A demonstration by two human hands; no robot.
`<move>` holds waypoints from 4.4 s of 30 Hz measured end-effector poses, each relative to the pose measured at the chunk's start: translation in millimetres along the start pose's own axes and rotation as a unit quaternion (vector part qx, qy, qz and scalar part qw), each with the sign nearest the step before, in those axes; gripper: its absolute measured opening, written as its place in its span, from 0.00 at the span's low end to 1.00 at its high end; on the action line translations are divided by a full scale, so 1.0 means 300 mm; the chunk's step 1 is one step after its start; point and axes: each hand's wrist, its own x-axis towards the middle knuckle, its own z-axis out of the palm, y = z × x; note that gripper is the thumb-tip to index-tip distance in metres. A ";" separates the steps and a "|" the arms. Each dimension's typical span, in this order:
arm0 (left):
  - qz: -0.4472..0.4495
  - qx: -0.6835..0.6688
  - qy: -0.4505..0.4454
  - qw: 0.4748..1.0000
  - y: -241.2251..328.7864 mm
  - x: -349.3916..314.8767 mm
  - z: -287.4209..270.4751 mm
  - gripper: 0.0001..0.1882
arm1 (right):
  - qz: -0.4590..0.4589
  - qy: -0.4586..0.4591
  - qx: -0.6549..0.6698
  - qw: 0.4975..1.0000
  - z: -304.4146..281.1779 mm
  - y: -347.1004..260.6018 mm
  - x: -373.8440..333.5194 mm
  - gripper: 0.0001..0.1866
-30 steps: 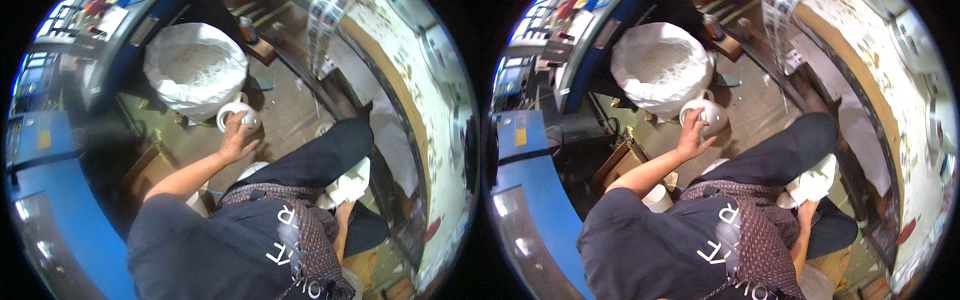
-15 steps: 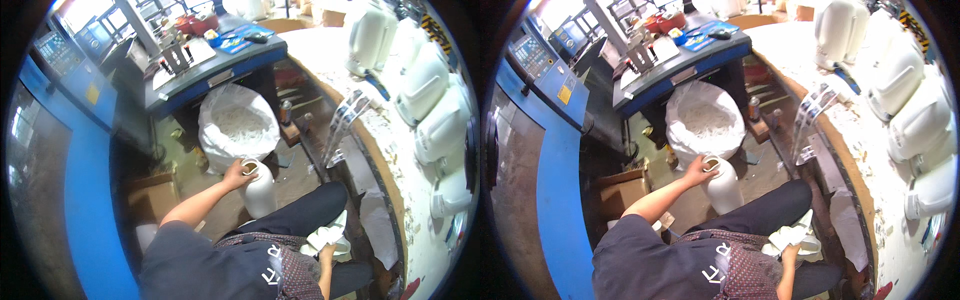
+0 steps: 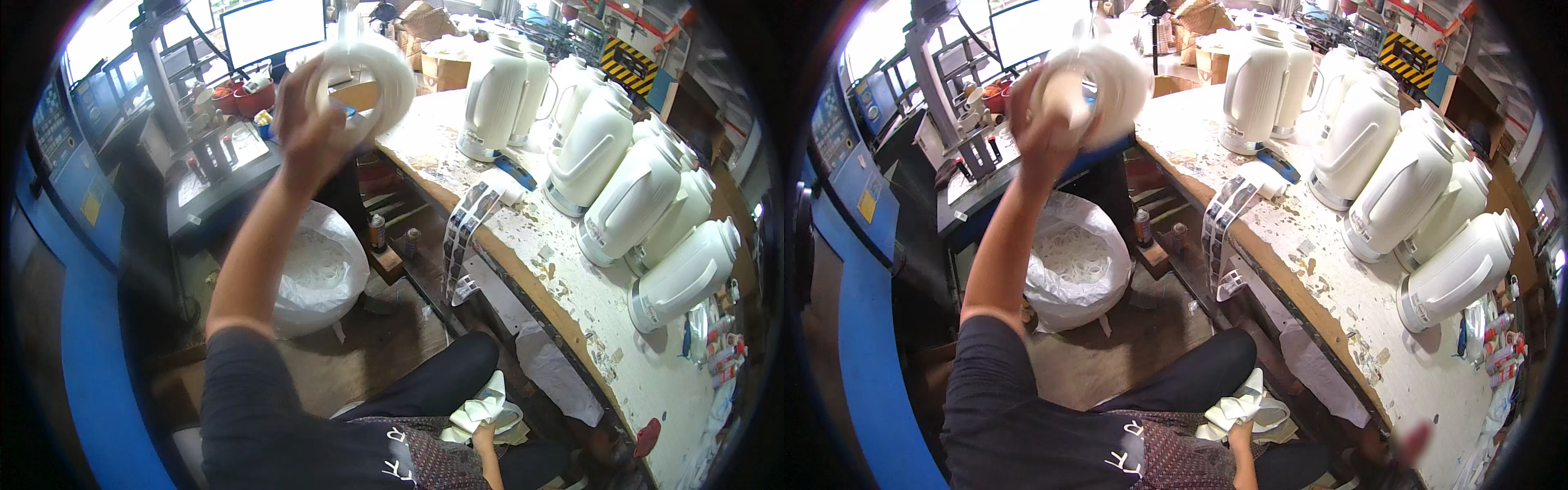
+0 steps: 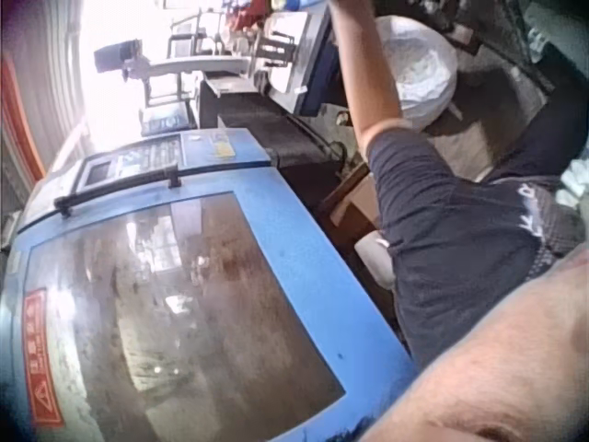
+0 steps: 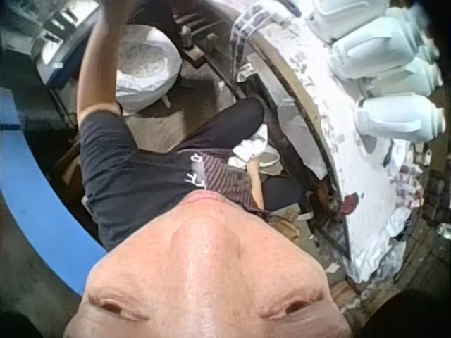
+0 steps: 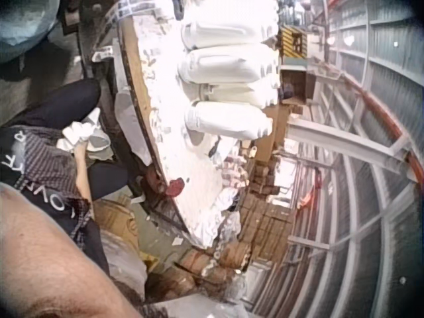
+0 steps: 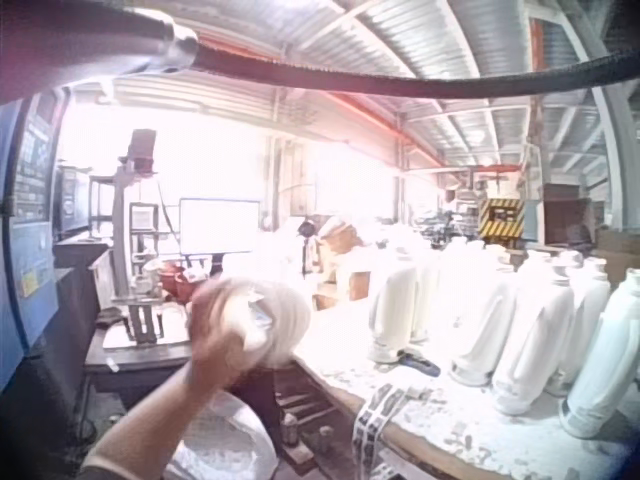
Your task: The person assembles plastic pitchers by fitting lids, handles, and decorative bands onto the pitcher bodies.
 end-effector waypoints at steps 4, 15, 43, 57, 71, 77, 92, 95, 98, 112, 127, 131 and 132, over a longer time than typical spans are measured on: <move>-0.211 0.311 -0.396 0.838 -0.303 -0.117 0.289 0.20 | 0.056 -0.038 0.077 0.995 0.126 -0.178 -0.009 0.18; -0.547 -0.052 -0.573 0.608 0.560 -0.963 -0.882 0.13 | 0.049 -0.116 -0.075 0.989 0.155 -0.086 0.036 0.18; -0.465 0.261 -0.826 -0.185 0.251 -1.341 -2.360 0.44 | -0.033 -0.104 -0.250 0.962 0.305 -0.278 0.075 0.19; -0.436 0.275 -0.761 0.394 0.336 -1.119 -1.923 0.03 | -0.020 -0.121 -0.229 0.966 0.386 -0.236 0.046 0.19; -0.264 0.041 -0.556 0.787 0.357 -0.415 -1.214 0.10 | -0.021 -0.200 -0.162 0.966 0.308 -0.195 -0.013 0.19; -0.133 -0.022 -0.486 0.864 0.402 -0.161 -0.983 0.11 | -0.128 -0.206 -0.214 0.946 0.242 -0.087 0.028 0.17; -0.025 0.046 -0.340 0.939 0.242 0.195 -0.602 0.18 | 0.041 -0.097 -0.037 0.994 0.224 -0.046 0.056 0.18; -0.010 0.104 -0.309 0.945 0.138 0.255 -0.417 0.16 | 0.033 -0.141 0.051 0.988 0.217 -0.026 0.093 0.18; 0.035 0.136 -0.266 0.954 0.006 0.252 -0.144 0.12 | 0.038 -0.128 0.016 0.991 0.242 0.304 0.158 0.17; -0.261 -0.111 -0.423 0.861 -0.160 -0.393 0.860 0.24 | 0.120 -0.141 0.168 0.968 0.199 0.159 0.115 0.12; -0.409 -0.298 -0.538 0.674 0.681 -0.752 -0.624 0.13 | -0.104 -0.260 -0.305 0.910 0.184 0.107 0.123 0.18; -0.350 -0.351 -0.507 0.705 0.762 -0.697 -0.600 0.16 | -0.145 -0.197 -0.287 0.926 0.160 0.201 0.185 0.17; -0.350 -0.357 -0.503 0.705 0.775 -0.685 -0.606 0.16 | -0.126 -0.160 -0.274 0.940 0.182 0.195 0.168 0.17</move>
